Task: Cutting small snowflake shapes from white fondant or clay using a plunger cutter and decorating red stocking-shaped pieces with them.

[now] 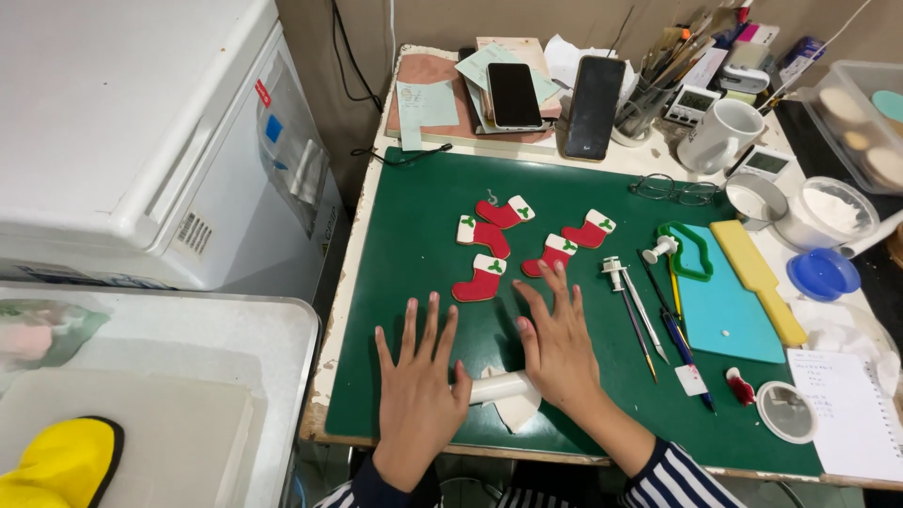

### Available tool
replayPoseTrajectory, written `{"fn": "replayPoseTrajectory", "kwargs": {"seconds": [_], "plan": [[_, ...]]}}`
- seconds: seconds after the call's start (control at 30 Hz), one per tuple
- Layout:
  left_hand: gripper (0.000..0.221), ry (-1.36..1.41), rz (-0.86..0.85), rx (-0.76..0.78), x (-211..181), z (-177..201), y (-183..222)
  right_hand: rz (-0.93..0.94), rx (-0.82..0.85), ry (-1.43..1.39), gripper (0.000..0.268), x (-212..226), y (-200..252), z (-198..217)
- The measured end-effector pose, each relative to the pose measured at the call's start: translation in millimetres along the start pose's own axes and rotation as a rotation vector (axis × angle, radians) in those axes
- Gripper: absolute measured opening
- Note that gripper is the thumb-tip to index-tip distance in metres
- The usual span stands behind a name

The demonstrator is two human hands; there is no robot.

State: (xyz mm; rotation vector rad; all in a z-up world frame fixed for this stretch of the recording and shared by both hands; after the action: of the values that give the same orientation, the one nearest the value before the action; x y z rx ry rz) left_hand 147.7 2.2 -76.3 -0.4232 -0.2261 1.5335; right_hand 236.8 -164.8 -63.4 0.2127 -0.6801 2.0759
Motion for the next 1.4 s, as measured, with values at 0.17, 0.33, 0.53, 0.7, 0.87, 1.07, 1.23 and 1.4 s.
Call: {"fn": "replayPoseTrajectory", "kwargs": {"seconds": [0.17,0.33,0.53,0.7,0.87,1.07,1.23,1.4], "plan": [[0.068,-0.07,-0.03,-0.024,-15,-21,51,0.129,0.109,0.079,0.05,6,29,5],[0.075,-0.013,-0.062,0.02,-37,-45,105,0.23,0.248,0.096,0.046,-2,51,0],[0.034,0.417,0.004,0.036,-22,-29,115,0.141,0.432,-0.067,0.006,10,29,-7],[0.056,0.833,-0.116,0.685,3,19,100,0.158,0.662,-0.432,0.009,12,21,36],[0.042,0.942,-0.197,0.52,10,45,82,0.027,0.765,-0.457,0.031,-23,39,56],[0.029,0.695,-0.139,0.298,-4,44,33,-0.072,0.548,-0.402,0.035,-20,39,59],[0.066,0.566,-0.229,0.416,-10,-10,29,0.019,0.365,-0.073,0.051,-25,54,12],[0.082,0.123,-0.275,0.075,-18,-36,62,-0.03,0.401,0.01,0.062,-18,68,18]]}}
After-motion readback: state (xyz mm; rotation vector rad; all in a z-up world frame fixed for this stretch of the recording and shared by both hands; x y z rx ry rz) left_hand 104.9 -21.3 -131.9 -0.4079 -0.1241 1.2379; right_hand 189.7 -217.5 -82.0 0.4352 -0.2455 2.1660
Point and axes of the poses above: each hand's wrist, its own y-axis away from the middle knuckle, its own z-axis out of the back of the hand, x = y × z, the point moved 4 cm from there along -y, towards the middle knuckle, and after that the axes turned 2 degrees about -z, right-handed, at the moved point
